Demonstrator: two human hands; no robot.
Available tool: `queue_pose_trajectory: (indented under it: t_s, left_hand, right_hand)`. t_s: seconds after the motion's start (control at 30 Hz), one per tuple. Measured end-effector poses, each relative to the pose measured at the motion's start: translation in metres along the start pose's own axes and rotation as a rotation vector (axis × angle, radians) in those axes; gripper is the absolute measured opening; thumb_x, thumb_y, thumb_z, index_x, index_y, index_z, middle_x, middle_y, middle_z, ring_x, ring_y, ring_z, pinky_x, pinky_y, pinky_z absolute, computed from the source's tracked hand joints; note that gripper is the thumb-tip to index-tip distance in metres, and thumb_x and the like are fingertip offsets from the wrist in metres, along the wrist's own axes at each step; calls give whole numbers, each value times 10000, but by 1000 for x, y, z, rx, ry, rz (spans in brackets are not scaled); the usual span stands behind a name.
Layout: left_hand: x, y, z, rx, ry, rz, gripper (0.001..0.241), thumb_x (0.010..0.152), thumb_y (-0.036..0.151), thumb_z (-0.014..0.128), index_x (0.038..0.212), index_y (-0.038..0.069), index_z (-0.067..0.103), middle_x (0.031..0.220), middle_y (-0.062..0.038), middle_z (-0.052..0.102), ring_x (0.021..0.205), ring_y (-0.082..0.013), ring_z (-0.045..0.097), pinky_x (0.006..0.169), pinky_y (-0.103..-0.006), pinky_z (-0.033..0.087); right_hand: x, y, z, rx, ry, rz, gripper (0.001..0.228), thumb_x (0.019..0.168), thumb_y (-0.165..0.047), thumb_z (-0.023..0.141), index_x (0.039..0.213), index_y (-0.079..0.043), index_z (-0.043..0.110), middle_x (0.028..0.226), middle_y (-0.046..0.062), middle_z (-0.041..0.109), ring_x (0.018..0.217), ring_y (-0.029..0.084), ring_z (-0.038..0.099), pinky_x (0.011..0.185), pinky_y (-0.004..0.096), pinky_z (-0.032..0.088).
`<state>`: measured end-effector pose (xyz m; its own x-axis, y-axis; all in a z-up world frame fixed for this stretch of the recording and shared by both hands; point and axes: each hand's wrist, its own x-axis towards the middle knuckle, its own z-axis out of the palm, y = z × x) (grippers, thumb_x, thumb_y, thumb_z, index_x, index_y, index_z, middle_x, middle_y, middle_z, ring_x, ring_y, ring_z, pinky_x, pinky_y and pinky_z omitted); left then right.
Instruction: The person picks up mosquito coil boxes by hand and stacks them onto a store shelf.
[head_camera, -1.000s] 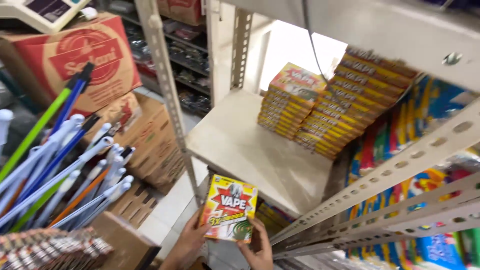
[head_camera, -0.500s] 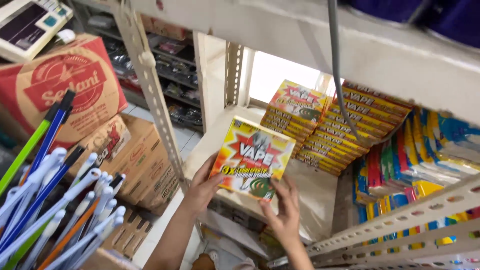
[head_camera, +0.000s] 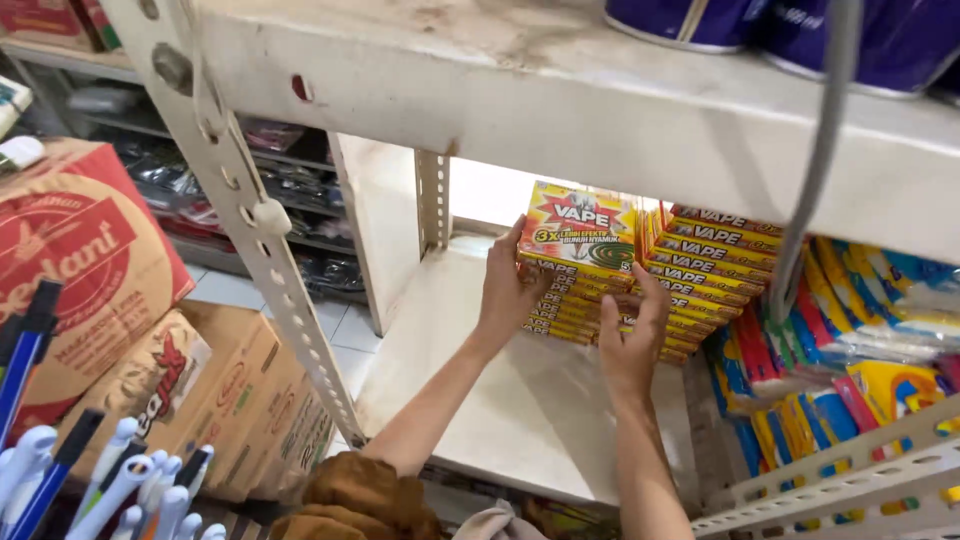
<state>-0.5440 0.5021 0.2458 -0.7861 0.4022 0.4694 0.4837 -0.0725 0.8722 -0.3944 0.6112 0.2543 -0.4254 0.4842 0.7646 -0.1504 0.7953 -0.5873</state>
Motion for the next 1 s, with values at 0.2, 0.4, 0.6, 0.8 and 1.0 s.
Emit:
queue_pose_trajectory:
  t_s: [0.2, 0.4, 0.6, 0.8, 1.0]
  left_hand:
    - [-29, -15, 13, 110, 197, 520, 801, 907, 78, 667, 1551, -81, 217, 1527, -304, 356, 1389, -467, 383, 1181, -512, 352]
    - [-50, -24, 14, 292, 96, 459, 861, 908, 96, 663, 1590, -90, 172, 1621, -311, 258, 1434, -480, 301, 1209, -534, 276]
    - [-31, -21, 3, 385, 11, 455, 865, 814, 23, 622, 1589, -79, 251, 1661, -238, 280, 1489, -450, 295, 1240, -524, 291]
    - [-28, -20, 1, 405, 2, 459, 847, 824, 28, 628, 1589, -51, 274, 1665, -238, 268, 1495, -452, 287, 1229, -531, 285]
    - [-36, -20, 6, 414, 58, 495, 856, 826, 55, 635, 1599, -19, 275, 1642, -269, 270, 1507, -459, 274, 1241, -559, 265]
  right_hand:
    - [5, 2, 0, -15, 29, 24, 575, 947, -44, 684, 1478, -26, 463, 1350, 154, 547, 982, 193, 649, 821, 314, 553]
    - [-14, -2, 1, -91, 11, -58, 601, 933, -41, 688, 1484, -54, 448, 1424, 176, 502, 1248, 271, 553, 958, 368, 528]
    - [-5, -2, 7, -303, 11, -110, 693, 918, -86, 707, 1547, -79, 415, 1480, 211, 448, 1408, 376, 431, 1152, 464, 405]
    - [-6, 7, 11, -354, -3, -127, 750, 933, -100, 702, 1600, -82, 361, 1509, 228, 428, 1419, 401, 416, 1166, 492, 389]
    - [-10, 1, 10, -306, -59, -60, 844, 905, -86, 707, 1645, -64, 300, 1550, 271, 373, 1460, 427, 346, 1192, 503, 338]
